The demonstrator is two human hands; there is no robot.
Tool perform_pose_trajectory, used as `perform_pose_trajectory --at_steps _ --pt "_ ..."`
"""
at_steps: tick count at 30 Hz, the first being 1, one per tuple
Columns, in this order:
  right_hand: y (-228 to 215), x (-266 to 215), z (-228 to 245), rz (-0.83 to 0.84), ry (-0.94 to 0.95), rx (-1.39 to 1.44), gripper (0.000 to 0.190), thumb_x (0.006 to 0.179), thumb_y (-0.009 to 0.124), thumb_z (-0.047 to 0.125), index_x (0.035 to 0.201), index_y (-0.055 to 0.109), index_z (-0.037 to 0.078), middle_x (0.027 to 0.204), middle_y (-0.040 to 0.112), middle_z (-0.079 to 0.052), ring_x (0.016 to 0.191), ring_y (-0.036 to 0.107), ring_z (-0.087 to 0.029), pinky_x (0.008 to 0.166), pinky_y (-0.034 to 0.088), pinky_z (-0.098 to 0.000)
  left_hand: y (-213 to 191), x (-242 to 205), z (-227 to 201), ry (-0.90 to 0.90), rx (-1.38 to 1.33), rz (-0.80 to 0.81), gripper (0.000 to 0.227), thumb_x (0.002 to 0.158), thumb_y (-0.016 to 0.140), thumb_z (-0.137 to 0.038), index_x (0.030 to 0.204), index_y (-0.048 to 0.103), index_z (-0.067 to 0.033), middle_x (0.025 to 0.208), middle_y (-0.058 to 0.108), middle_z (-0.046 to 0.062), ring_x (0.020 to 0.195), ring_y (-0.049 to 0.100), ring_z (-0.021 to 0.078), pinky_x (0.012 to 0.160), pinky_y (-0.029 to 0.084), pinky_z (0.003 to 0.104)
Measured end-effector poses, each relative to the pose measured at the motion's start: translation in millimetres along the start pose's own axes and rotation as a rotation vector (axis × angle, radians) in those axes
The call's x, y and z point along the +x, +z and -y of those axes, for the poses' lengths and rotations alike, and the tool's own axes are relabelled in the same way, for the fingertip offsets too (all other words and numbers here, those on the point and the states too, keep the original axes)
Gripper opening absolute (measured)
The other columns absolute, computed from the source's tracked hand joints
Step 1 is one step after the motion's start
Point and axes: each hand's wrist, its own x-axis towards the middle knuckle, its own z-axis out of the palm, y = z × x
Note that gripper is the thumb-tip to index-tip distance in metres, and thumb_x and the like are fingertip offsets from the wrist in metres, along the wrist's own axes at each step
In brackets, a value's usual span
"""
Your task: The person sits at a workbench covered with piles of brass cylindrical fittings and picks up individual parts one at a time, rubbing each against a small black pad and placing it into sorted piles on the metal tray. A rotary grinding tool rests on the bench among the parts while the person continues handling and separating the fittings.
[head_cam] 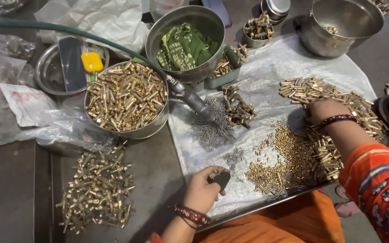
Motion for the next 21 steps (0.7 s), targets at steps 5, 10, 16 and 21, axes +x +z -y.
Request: perform_pose_trajectory --at_steps 5,10,16,21 --pt "25 11 0 -0.149 -0.046 -0.02 0.043 0.094 0.063 0.043 0.132 0.068 0.024 0.141 0.06 -0.007 0.135 0.051 -0.03 0.11 0.049 -0.0438 7 11 0 0.131 -0.049 0.05 0.041 0.08 0.054 0.008 0.111 0.077 -0.0039 0.077 0.071 0.003 0.061 0.061 0.0074 0.055 0.049 0.023" --pt "50 15 -2 -0.352 -0.038 -0.017 0.032 0.103 0.055 0.027 0.126 0.07 0.011 0.134 0.065 -0.013 0.128 0.059 -0.031 0.103 0.053 -0.0469 16 10 -16 0.152 -0.035 0.093 0.039 0.081 0.057 0.008 0.112 0.076 -0.0029 0.081 0.073 0.002 0.063 0.063 0.0076 0.057 0.052 0.023" --pt "4 -113 75 -0.202 0.116 1.168 0.032 0.1 0.063 0.031 0.124 0.07 0.012 0.112 0.077 -0.01 0.096 0.073 -0.02 0.087 0.058 -0.0407 31 6 -11 0.074 0.028 0.069 0.039 0.083 0.06 0.004 0.117 0.075 -0.0072 0.077 0.071 0.006 0.061 0.063 0.0096 0.056 0.05 0.025" --pt "41 -195 126 0.228 -0.395 1.571 0.024 0.087 0.079 0.014 0.106 0.08 0.0 0.093 0.08 -0.011 0.084 0.073 -0.016 0.078 0.06 -0.0331 36 5 18 0.142 0.092 0.036 0.039 0.08 0.059 0.002 0.116 0.073 -0.0038 0.08 0.072 0.002 0.066 0.064 0.0081 0.061 0.052 0.024"
